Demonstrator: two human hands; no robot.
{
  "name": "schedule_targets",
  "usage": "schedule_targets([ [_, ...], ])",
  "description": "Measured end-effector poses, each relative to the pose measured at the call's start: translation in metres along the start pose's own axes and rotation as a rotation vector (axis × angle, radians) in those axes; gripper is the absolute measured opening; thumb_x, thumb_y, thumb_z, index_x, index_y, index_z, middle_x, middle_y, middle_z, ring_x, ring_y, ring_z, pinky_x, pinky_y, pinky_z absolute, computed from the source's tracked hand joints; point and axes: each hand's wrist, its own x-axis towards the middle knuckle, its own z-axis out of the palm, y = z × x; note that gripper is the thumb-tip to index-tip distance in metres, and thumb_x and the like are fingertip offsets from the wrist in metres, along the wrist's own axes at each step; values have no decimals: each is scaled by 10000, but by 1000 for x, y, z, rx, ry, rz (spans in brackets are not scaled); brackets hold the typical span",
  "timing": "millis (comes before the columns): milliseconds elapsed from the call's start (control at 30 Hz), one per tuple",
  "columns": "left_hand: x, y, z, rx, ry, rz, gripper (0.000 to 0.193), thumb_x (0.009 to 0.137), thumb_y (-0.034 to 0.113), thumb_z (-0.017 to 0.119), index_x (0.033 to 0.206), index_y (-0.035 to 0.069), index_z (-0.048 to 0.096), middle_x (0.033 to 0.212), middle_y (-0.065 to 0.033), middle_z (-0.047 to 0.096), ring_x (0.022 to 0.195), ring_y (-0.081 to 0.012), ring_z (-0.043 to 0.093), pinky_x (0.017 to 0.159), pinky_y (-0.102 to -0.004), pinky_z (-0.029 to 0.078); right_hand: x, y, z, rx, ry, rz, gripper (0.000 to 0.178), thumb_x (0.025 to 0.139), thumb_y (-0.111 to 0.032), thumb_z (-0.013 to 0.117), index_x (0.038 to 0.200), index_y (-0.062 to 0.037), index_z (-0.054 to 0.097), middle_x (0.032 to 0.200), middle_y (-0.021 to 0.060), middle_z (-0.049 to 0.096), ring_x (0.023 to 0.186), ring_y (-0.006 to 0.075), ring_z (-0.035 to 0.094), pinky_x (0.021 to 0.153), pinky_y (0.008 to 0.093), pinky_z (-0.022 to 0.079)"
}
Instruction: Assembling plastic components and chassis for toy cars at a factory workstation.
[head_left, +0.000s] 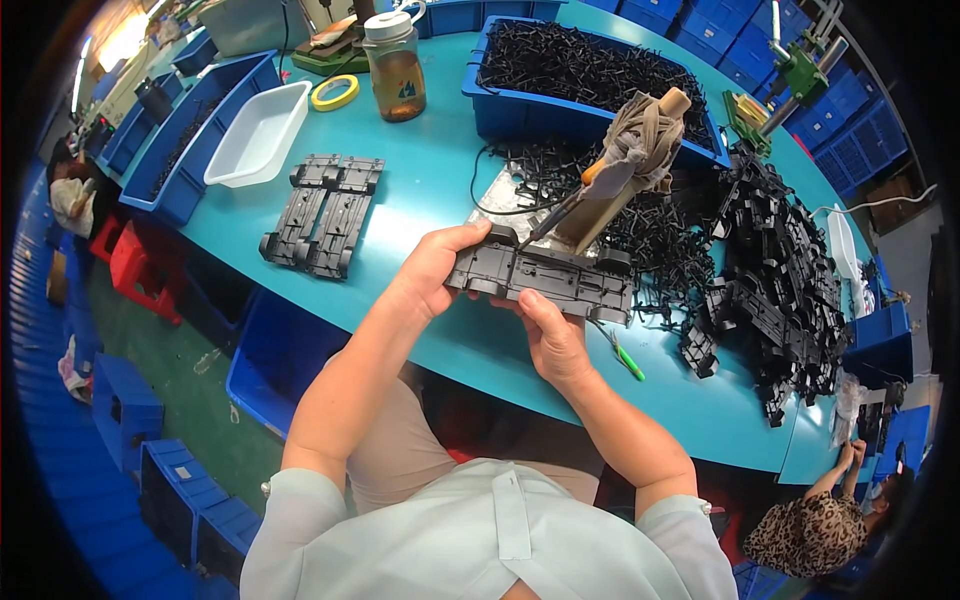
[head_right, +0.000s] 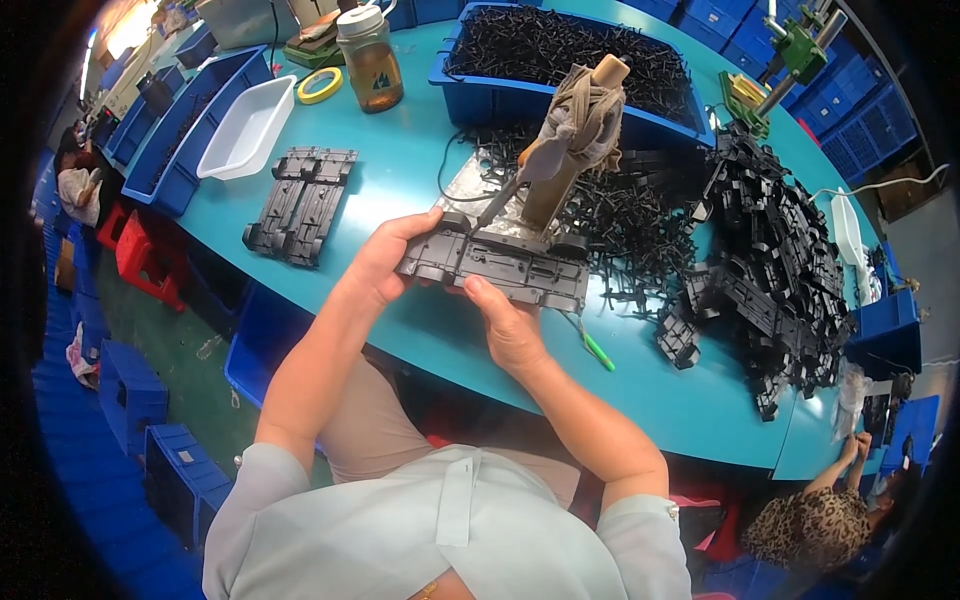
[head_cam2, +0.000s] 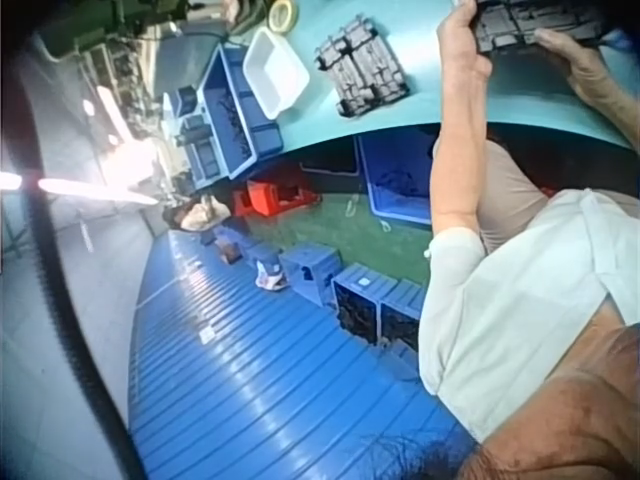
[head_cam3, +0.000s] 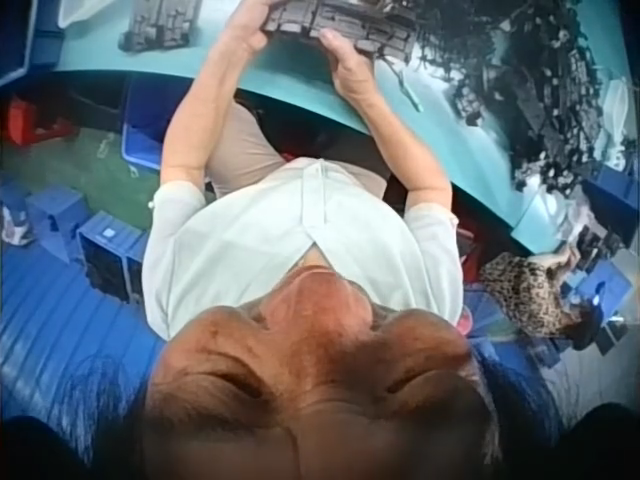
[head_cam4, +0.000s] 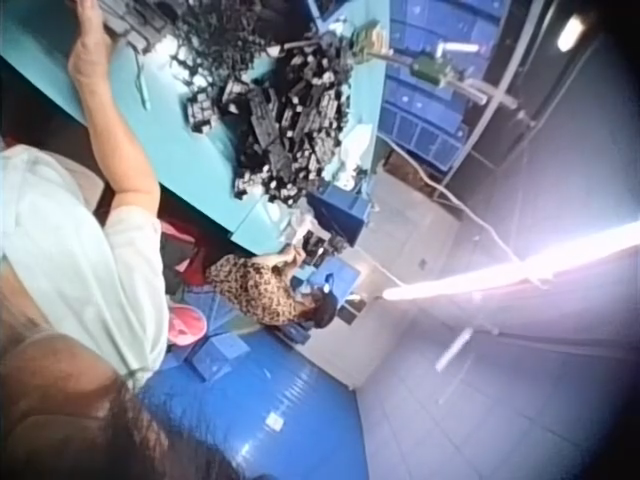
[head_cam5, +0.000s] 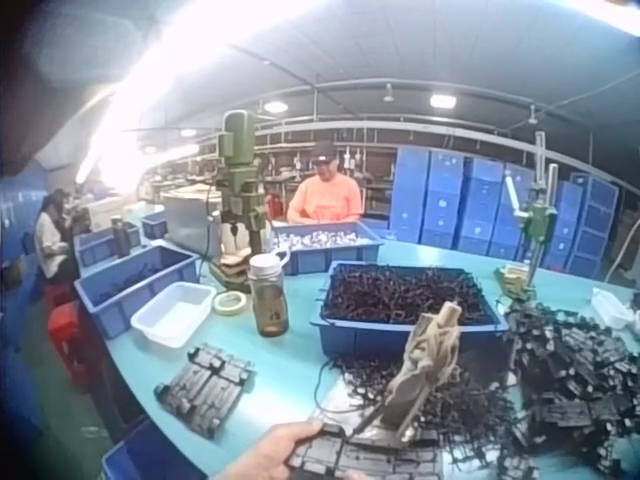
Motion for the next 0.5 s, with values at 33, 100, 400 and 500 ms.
schedule_targets([
  [33, 1, -1, -1, -2, -16, 3, 263, 912, 271, 521, 963, 27, 604, 773, -67, 637, 567, -144, 583, 419, -269, 391, 0, 0, 0, 2, 0, 20, 487, 845, -249, 628, 1234, 2, 476, 1148, 120, 584, 1041, 218, 576, 950, 358, 455],
  [100, 3, -2, -2, -5, -32, 9, 262, 911, 271, 522, 963, 28, 604, 773, -65, 637, 568, -144, 583, 419, -269, 391, 0, 0, 0, 8, -3, 9, 486, 847, -248, 626, 1236, 1, 474, 1149, 121, 584, 1043, 218, 575, 953, 358, 454],
  [400, 3, 1, -1, 4, -19, 1, 255, 907, 268, 525, 956, 34, 613, 777, -63, 640, 569, -145, 583, 415, -273, 390, 2, -1, 0, 9, -19, -22, 476, 854, -241, 621, 1233, 8, 475, 1156, 125, 581, 1047, 216, 574, 961, 356, 448],
  [500, 3, 1, 0, -1, -11, -2, 259, 905, 271, 527, 961, 33, 614, 781, -64, 641, 570, -146, 584, 414, -274, 389, 2, -2, 1, 7, -18, -27, 470, 856, -238, 619, 1230, 9, 478, 1158, 124, 581, 1052, 218, 573, 963, 356, 447],
])
